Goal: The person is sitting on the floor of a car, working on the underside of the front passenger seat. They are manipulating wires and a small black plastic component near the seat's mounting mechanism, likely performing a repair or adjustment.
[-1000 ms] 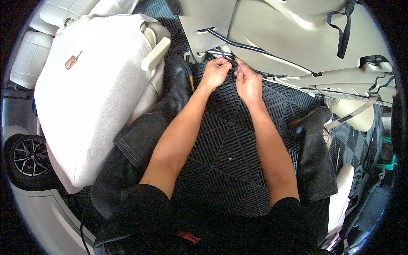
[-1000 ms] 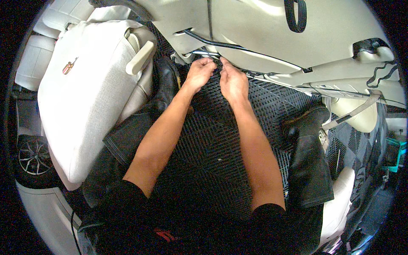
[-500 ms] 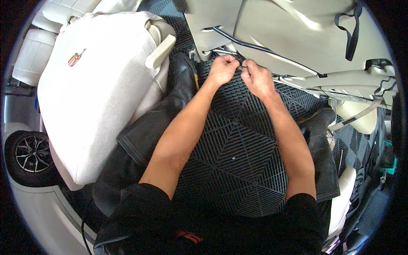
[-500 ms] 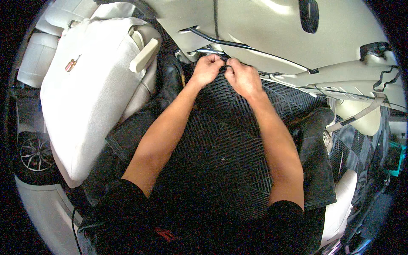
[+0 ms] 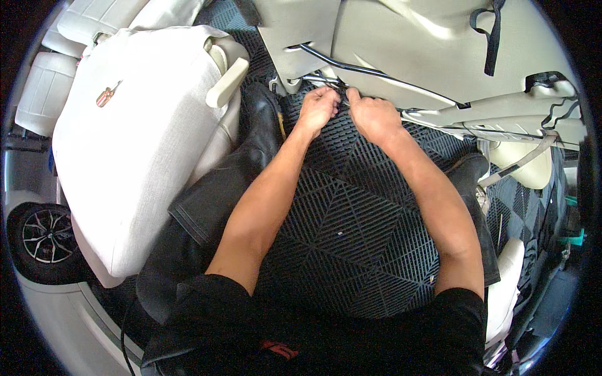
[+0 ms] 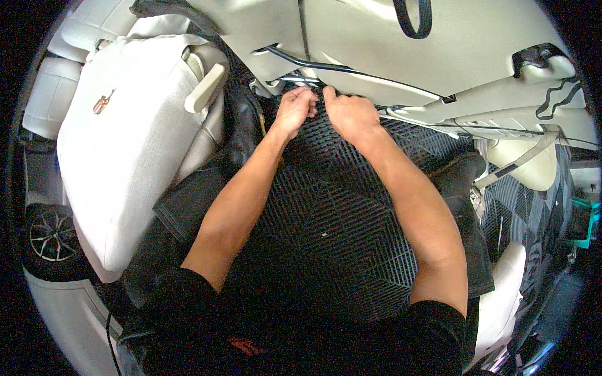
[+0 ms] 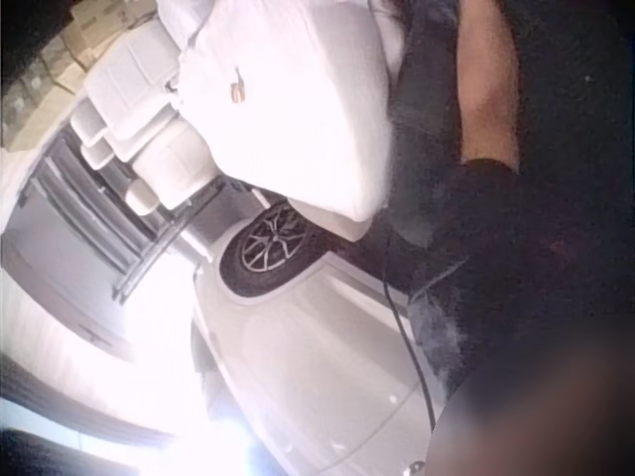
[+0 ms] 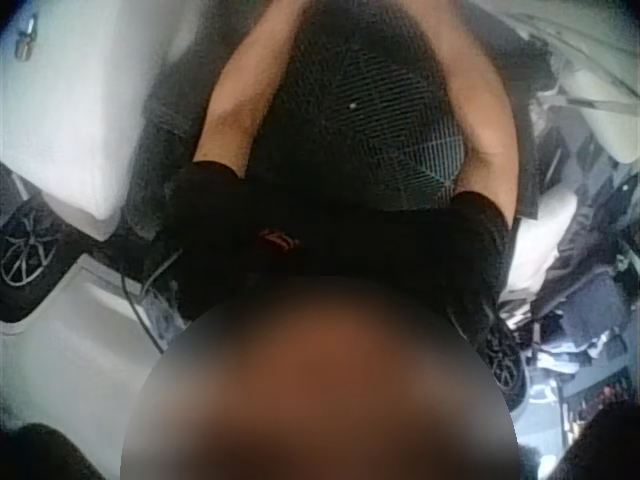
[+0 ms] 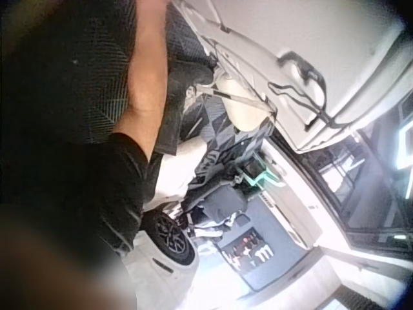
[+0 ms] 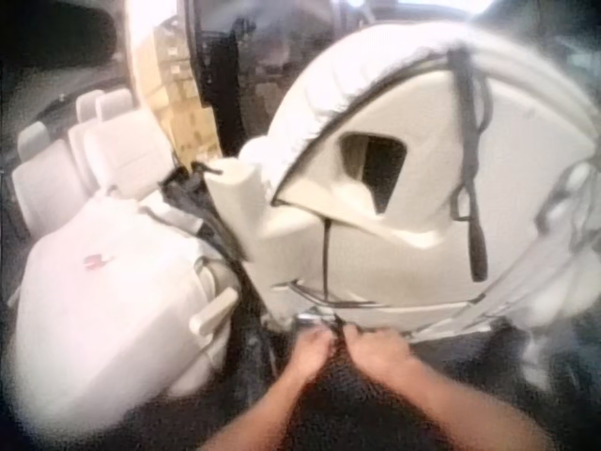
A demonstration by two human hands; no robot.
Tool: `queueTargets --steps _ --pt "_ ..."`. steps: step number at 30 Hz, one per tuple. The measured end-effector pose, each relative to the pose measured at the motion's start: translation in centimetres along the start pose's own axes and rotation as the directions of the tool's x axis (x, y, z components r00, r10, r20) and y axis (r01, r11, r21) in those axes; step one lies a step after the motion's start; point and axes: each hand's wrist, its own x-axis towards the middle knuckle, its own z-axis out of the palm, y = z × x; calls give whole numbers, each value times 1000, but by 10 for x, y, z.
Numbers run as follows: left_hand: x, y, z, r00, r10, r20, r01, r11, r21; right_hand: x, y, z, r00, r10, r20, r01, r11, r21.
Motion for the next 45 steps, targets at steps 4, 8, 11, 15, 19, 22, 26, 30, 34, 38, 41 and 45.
queueTargets --steps 4,8,11,15,19,22,26,30,34,38,41,45 --pt "0 5 1 998 -43 47 43 999 6 4 6 16 997 54 -48 -52 998 24" --pt "9 1 -9 999 37 17 -40 971 236 -6 10 8 987 -157 -33 156 893 423" --pt "11 -8 -12 972 234 -16 -205 878 432 -27 -1 3 906 -277 319 57 828 557" --pt "7 -6 -4 972 222 -82 -179 916 360 -116 -28 -21 798 -461 388 203 812 547" --pt "-1 -4 36 969 -115 -219 2 889 -458 -184 -26 -16 582 -472 662 222 875 430" --pt "-4 -9 39 957 -255 -135 87 701 -708 -167 -21 -42 595 -318 738 120 943 309" --pt "4 -16 14 989 -147 -7 122 849 -515 -144 -3 -53 888 -244 390 48 892 450" --pt "-1 -3 7 995 -90 31 94 871 -483 -106 7 -34 978 -208 14 167 823 543" --pt "-23 4 0 901 -269 341 409 789 -458 -63 7 -16 965 -48 -259 188 812 552" --pt "-37 -21 -38 909 -284 306 -160 439 884 -25 -8 -11 991 131 -17 -94 791 604" --pt "-83 19 -19 828 -502 249 -238 88 967 -16 -2 1 980 195 47 -193 857 477" --pt "-116 54 -16 702 -643 306 -532 -188 826 -8 -10 15 967 252 -49 -212 891 401"
